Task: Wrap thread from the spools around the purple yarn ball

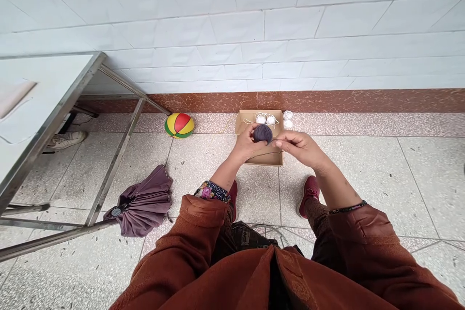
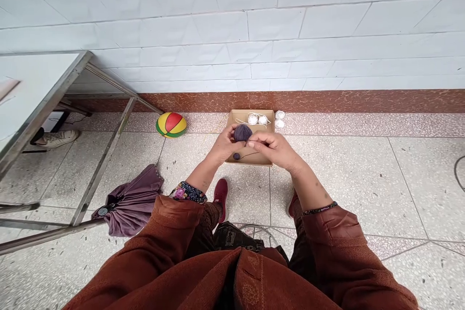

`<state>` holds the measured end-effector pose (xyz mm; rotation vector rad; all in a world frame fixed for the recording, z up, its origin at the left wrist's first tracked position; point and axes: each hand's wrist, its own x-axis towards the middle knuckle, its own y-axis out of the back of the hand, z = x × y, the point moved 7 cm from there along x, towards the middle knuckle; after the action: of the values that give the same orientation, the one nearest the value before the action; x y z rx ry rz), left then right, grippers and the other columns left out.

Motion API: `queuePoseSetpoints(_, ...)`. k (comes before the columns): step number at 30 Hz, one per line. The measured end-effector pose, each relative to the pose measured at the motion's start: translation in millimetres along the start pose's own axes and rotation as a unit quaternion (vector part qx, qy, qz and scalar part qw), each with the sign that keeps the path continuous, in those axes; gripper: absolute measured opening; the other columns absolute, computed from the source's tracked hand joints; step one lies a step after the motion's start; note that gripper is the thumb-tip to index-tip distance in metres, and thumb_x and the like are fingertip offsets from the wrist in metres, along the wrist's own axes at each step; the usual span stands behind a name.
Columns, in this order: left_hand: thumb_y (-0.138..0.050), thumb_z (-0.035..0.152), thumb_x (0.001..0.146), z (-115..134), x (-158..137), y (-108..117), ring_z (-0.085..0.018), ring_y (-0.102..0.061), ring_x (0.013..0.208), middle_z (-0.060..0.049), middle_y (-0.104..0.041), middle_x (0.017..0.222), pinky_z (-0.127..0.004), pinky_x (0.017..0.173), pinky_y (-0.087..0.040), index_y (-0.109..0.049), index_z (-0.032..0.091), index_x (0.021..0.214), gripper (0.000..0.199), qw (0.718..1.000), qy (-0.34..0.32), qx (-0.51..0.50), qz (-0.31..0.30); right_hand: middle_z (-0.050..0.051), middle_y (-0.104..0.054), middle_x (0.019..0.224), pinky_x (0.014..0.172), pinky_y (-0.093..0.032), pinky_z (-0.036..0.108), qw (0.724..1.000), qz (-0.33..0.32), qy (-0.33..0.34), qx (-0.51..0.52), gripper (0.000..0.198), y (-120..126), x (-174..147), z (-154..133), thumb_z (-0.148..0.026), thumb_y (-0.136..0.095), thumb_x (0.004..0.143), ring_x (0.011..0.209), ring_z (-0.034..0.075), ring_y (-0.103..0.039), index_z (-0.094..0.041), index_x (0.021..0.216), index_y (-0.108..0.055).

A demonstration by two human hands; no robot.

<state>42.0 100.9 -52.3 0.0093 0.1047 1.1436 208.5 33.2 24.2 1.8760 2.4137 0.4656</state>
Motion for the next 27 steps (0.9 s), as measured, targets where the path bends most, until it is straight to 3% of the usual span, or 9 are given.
queuePoseSetpoints(4, -0.094, 0.031, 0.067, 6, -15, -30, -0.024, -0.068, 0.106, -0.009, -0.070, 0.127, -0.043, 0.097, -0.055, -0.059, 0.030, 0.151, 0.091, 0.987, 0.016, -0.047, -0.156, 0.002, -0.071, 0.085, 0.078, -0.051, 0.035, 0.987, 0.149, -0.012, -0.053, 0.035, 28, 0, 14, -0.058, -0.070, 0.103, 0.081, 0.020, -0.062, -0.026, 0.091, -0.075)
queuePoseSetpoints(7, -0.098, 0.039, 0.067, 15, -24, -45, -0.029, -0.069, 0.116, -0.008, -0.071, 0.128, -0.046, 0.102, -0.055, -0.056, 0.034, 0.158, 0.100, 0.965, 0.017, -0.148, -0.216, 0.002, -0.070, 0.083, 0.077, -0.050, 0.034, 0.979, 0.184, -0.037, -0.084, 0.032, 30, 1, 33, -0.054, -0.068, 0.102, 0.079, 0.021, -0.061, -0.025, 0.089, -0.074)
queuePoseSetpoints(9, -0.098, 0.043, 0.068, 17, -24, -45, -0.031, -0.068, 0.122, -0.010, -0.071, 0.133, -0.047, 0.105, -0.055, -0.060, 0.032, 0.153, 0.094, 0.957, 0.028, -0.210, -0.196, 0.002, -0.071, 0.081, 0.075, -0.049, 0.034, 0.979, 0.166, -0.068, -0.101, 0.030, 22, 2, 48, -0.049, -0.064, 0.103, 0.077, 0.021, -0.061, -0.024, 0.088, -0.072)
queuePoseSetpoints(13, -0.095, 0.040, 0.069, 11, -13, -28, -0.027, -0.069, 0.119, -0.010, -0.073, 0.127, -0.042, 0.105, -0.054, -0.070, 0.024, 0.129, 0.067, 0.954, 0.058, -0.282, -0.079, 0.005, -0.075, 0.087, 0.076, -0.048, 0.034, 0.978, 0.084, -0.111, -0.157, 0.017, -5, 3, 64, -0.034, -0.062, 0.101, 0.081, 0.023, -0.065, -0.024, 0.092, -0.072)
queuePoseSetpoints(17, -0.092, 0.031, 0.063, -3, -1, -4, -0.021, -0.068, 0.105, -0.003, -0.074, 0.108, -0.037, 0.098, -0.054, -0.069, 0.022, 0.115, 0.057, 0.971, 0.073, -0.225, 0.044, 0.003, -0.072, 0.084, 0.078, -0.047, 0.034, 0.986, -0.045, -0.062, -0.150, 0.021, -33, 3, 50, -0.033, -0.061, 0.103, 0.079, 0.020, -0.062, -0.024, 0.085, -0.068)
queuePoseSetpoints(20, -0.090, 0.025, 0.061, -8, 2, 5, -0.021, -0.068, 0.102, -0.003, -0.074, 0.106, -0.038, 0.101, -0.053, -0.071, 0.021, 0.116, 0.059, 0.982, 0.072, -0.156, 0.076, 0.001, -0.066, 0.080, 0.075, -0.046, 0.032, 0.993, -0.087, -0.018, -0.074, 0.029, -34, 1, 25, -0.043, -0.064, 0.104, 0.075, 0.017, -0.056, -0.024, 0.083, -0.068)
queuePoseSetpoints(23, -0.089, 0.021, 0.064, -7, 2, 4, -0.022, -0.069, 0.105, -0.005, -0.076, 0.114, -0.041, 0.106, -0.052, -0.072, 0.022, 0.122, 0.061, 0.989, 0.060, -0.123, 0.055, 0.000, -0.063, 0.079, 0.069, -0.044, 0.032, 0.999, -0.035, -0.009, 0.017, 0.033, -15, -1, 6, -0.054, -0.069, 0.103, 0.071, 0.016, -0.052, -0.024, 0.090, -0.072)
queuePoseSetpoints(27, -0.089, 0.022, 0.066, -3, -2, -8, -0.022, -0.068, 0.105, -0.008, -0.074, 0.120, -0.044, 0.106, -0.051, -0.071, 0.022, 0.131, 0.067, 0.995, 0.061, -0.071, -0.026, -0.001, -0.058, 0.076, 0.067, -0.043, 0.032, 0.991, 0.114, -0.013, 0.070, 0.036, 20, -2, 5, -0.060, -0.073, 0.099, 0.070, 0.016, -0.050, -0.025, 0.091, -0.074)
